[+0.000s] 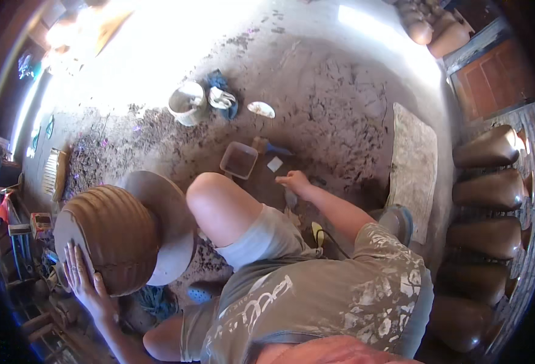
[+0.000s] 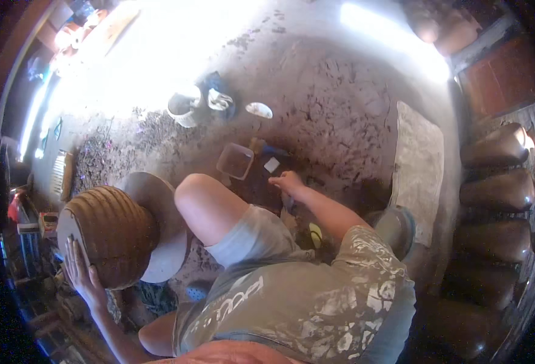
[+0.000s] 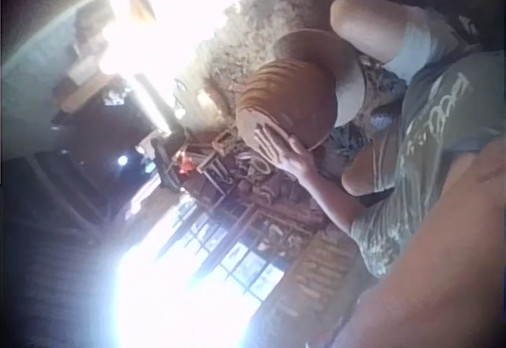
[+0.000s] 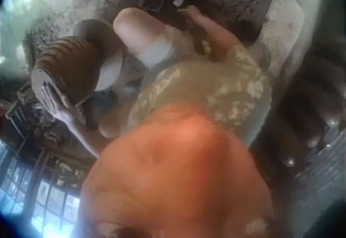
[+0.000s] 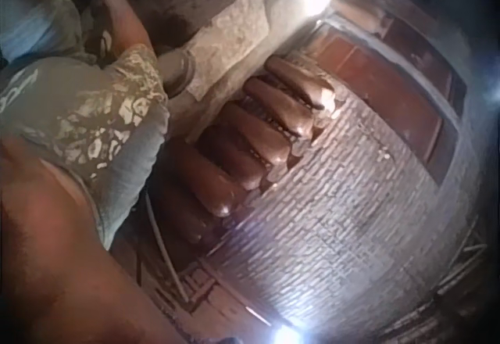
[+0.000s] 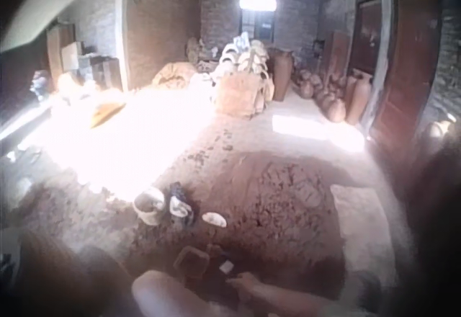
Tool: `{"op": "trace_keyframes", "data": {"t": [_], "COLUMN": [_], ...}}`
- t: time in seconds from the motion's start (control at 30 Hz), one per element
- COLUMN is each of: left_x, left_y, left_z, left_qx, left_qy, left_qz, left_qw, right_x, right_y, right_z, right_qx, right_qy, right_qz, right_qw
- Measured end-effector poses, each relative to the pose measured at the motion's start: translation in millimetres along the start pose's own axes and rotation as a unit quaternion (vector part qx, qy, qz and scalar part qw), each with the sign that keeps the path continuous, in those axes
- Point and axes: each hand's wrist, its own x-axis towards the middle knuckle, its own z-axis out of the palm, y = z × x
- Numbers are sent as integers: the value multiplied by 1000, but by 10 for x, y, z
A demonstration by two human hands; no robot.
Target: The person carries a clay pot across the studio, places it onto a pottery wheel, and uses a handheld rib tool to smooth the exterior and interior rim while the wheel spins.
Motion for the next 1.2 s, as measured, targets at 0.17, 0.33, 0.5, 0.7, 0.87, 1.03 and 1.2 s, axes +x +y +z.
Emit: {"op": "trace_keyframes", "data": {"t": [0.17,0.33,0.5,0.7,0.87,1.03,1.2], "left_x": [87,-36,14,-59,-16,60,-124], "left_y": [133,27,-25,-85,-124,-207,-200], "left_z": [0,-42,48,-33,16,46,5], "left_qx": [-4,42,-25,-30,-67,-76,-68], "left_qy": [-1,-10,6,11,24,27,32], "left_qz": [-15,-13,-13,9,4,15,-5], "left_qw": [1000,999,1000,999,997,997,997], "right_x": [480,691,1547,1496,1571,1763,1697], "right_y": [-121,-717,-672,-1080,-1268,-1110,-1115], "right_z": [370,510,710,1045,1078,1279,1506], "right_qx": [16,-165,-509,-399,-416,-445,-418], "right_qy": [130,60,87,44,37,34,43], "right_qz": [-99,-140,-378,-237,-136,-123,-125], "right_qw": [986,974,769,885,898,886,899]}}
